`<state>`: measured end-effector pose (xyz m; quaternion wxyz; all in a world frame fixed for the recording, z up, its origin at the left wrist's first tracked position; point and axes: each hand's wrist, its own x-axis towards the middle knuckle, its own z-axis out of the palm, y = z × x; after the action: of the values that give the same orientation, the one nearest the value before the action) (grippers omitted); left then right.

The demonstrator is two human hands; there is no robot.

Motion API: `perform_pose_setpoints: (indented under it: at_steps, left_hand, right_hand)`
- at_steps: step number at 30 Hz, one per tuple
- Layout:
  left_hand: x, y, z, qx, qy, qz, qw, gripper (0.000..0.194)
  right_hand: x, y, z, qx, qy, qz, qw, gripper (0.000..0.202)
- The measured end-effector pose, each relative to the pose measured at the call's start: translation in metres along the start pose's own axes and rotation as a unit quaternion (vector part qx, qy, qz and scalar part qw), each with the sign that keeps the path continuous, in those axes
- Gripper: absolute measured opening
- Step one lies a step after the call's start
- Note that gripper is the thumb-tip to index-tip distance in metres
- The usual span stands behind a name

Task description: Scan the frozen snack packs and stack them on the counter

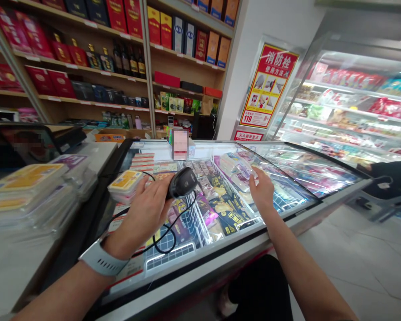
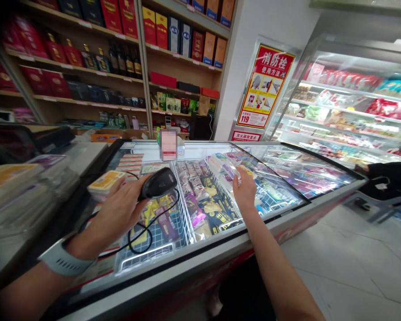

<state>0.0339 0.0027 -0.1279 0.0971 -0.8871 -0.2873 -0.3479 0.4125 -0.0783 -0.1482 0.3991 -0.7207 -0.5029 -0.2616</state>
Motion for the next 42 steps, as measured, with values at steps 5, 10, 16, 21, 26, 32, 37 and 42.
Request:
perform_pose_setpoints:
  at_steps: [5,10,16,21,26,32,37,42]
  left_hand:
    - [0.000,0.000,0.001,-0.004,0.002,0.009,1.000,0.052]
    - [-0.001,0.001,0.001,-0.010,0.000,0.006,1.000,0.051]
    - [-0.001,0.001,0.000,-0.005,-0.011,0.006,1.000,0.050]
    - [-0.001,0.001,0.001,-0.011,-0.015,0.000,1.000,0.050]
    - [-0.002,0.000,0.001,-0.011,-0.016,0.000,1.000,0.050]
    - [-0.002,0.002,-0.001,-0.011,-0.019,-0.009,1.000,0.051]
    - [-0.002,0.004,-0.003,-0.017,-0.026,-0.020,0.999,0.050]
    - [-0.002,0.004,-0.002,-0.025,-0.035,-0.036,0.998,0.051]
  right_hand:
    - [-0.008,0.012,-0.002,-0.142,-0.033,-0.025,0.989,0.039]
    - [-0.008,0.007,0.000,-0.204,-0.079,-0.049,0.974,0.033]
    - [-0.010,0.000,0.002,-0.241,-0.139,-0.051,0.959,0.029]
    - [-0.010,-0.003,0.002,-0.257,-0.174,-0.053,0.949,0.027]
    - [-0.011,0.000,0.005,-0.273,-0.194,-0.054,0.941,0.026]
    - [-0.015,0.000,0.004,-0.255,-0.167,-0.063,0.950,0.031]
    - [-0.017,0.001,0.004,-0.236,-0.129,-0.081,0.960,0.033]
    - [-0.019,0.004,0.006,-0.217,-0.080,-0.116,0.966,0.033]
